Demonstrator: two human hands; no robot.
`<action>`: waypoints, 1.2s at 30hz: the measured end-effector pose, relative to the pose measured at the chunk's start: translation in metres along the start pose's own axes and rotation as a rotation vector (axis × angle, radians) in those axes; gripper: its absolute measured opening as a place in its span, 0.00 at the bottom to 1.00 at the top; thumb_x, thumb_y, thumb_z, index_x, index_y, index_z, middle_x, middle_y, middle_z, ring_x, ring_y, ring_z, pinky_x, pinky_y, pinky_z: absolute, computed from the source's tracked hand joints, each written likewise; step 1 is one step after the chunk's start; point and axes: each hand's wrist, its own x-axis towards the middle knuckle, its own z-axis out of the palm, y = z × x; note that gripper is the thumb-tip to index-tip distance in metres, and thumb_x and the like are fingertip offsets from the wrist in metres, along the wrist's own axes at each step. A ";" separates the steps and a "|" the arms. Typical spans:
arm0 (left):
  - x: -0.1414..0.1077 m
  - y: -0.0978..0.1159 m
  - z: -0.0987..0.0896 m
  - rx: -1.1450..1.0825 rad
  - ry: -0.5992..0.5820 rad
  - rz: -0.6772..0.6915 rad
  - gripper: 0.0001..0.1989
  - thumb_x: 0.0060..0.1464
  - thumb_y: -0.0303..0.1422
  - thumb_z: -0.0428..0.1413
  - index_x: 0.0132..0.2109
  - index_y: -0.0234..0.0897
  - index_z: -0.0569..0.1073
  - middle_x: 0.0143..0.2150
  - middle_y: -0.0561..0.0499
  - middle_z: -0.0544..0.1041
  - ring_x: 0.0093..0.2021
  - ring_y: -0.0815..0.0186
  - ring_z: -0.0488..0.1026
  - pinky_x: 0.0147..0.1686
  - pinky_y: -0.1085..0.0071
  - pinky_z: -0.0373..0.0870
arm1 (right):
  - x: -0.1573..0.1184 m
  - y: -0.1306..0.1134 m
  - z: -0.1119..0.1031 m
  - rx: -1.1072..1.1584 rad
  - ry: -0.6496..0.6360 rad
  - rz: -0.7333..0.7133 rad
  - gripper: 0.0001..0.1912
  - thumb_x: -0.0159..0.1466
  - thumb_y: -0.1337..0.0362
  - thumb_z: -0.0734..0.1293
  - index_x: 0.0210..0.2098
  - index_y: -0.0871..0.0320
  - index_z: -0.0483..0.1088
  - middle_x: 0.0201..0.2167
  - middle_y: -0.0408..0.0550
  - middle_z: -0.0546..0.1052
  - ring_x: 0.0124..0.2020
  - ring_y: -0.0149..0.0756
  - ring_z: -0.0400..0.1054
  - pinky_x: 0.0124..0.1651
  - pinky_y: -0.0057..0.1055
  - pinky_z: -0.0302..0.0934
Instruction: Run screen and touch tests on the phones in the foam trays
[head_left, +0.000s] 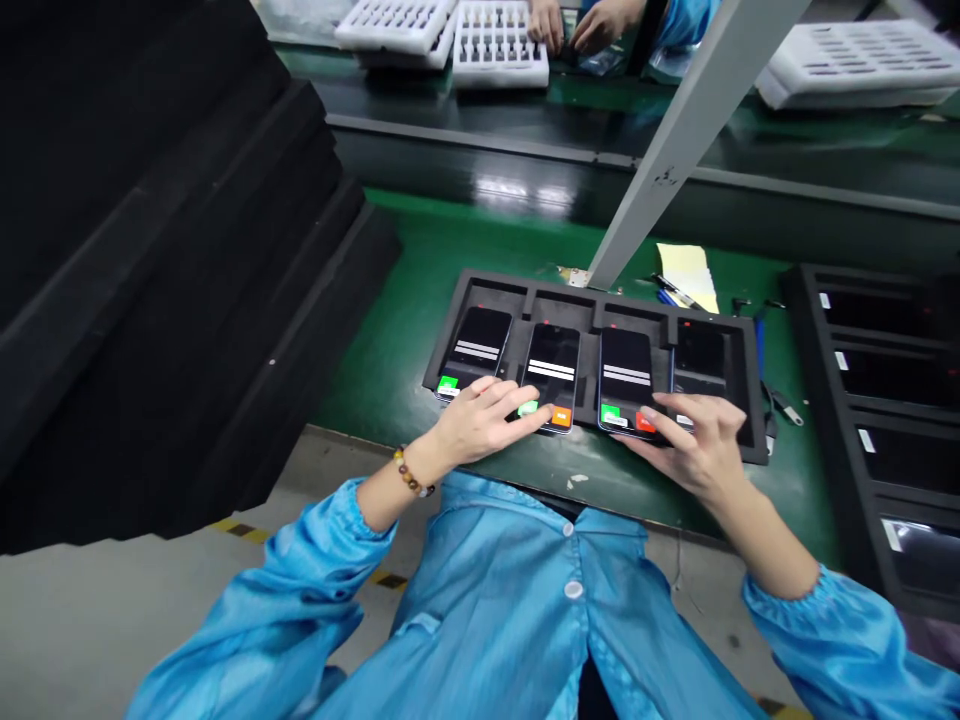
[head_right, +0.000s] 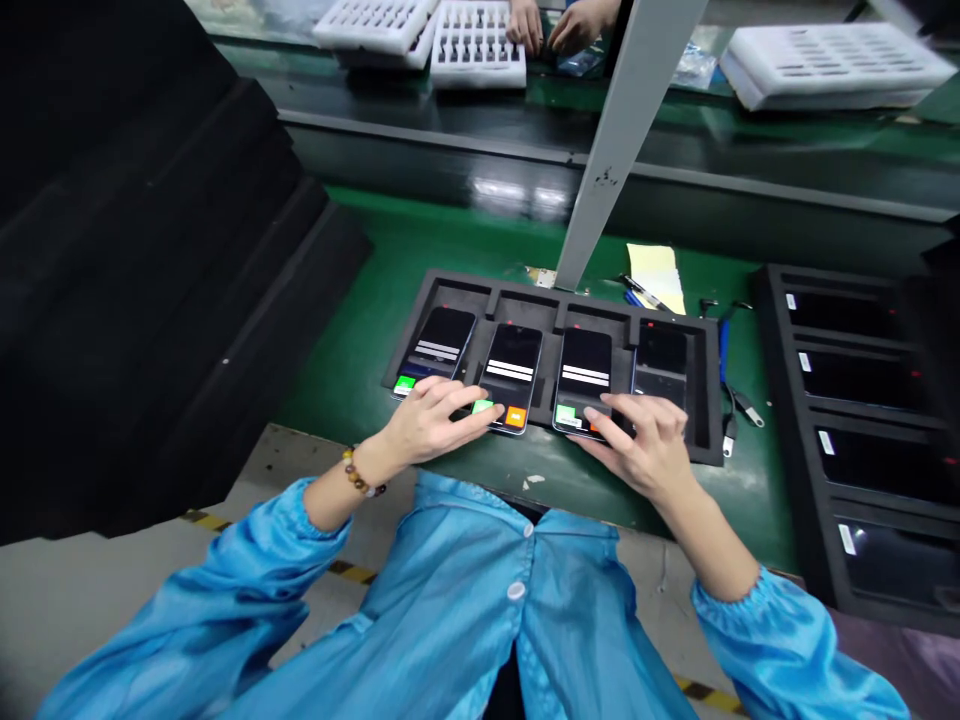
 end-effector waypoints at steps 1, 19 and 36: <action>0.005 -0.002 -0.003 -0.003 0.005 0.000 0.17 0.70 0.36 0.62 0.62 0.60 0.79 0.55 0.51 0.84 0.52 0.60 0.78 0.55 0.60 0.70 | -0.001 0.006 -0.004 -0.009 -0.004 0.002 0.23 0.65 0.50 0.80 0.57 0.39 0.75 0.55 0.48 0.79 0.56 0.49 0.71 0.60 0.52 0.63; 0.032 -0.020 -0.012 -0.108 -0.101 -0.141 0.14 0.65 0.49 0.65 0.56 0.64 0.81 0.52 0.52 0.82 0.52 0.57 0.77 0.60 0.53 0.71 | 0.012 0.026 -0.006 0.095 0.028 0.039 0.12 0.64 0.50 0.81 0.41 0.43 0.80 0.38 0.46 0.80 0.40 0.41 0.69 0.50 0.45 0.64; -0.059 -0.018 -0.036 0.151 0.338 -0.578 0.15 0.64 0.46 0.61 0.55 0.49 0.79 0.46 0.49 0.87 0.49 0.50 0.78 0.58 0.43 0.66 | 0.062 -0.094 -0.018 0.406 -0.108 0.053 0.27 0.71 0.59 0.69 0.68 0.48 0.66 0.63 0.47 0.81 0.67 0.54 0.70 0.67 0.56 0.53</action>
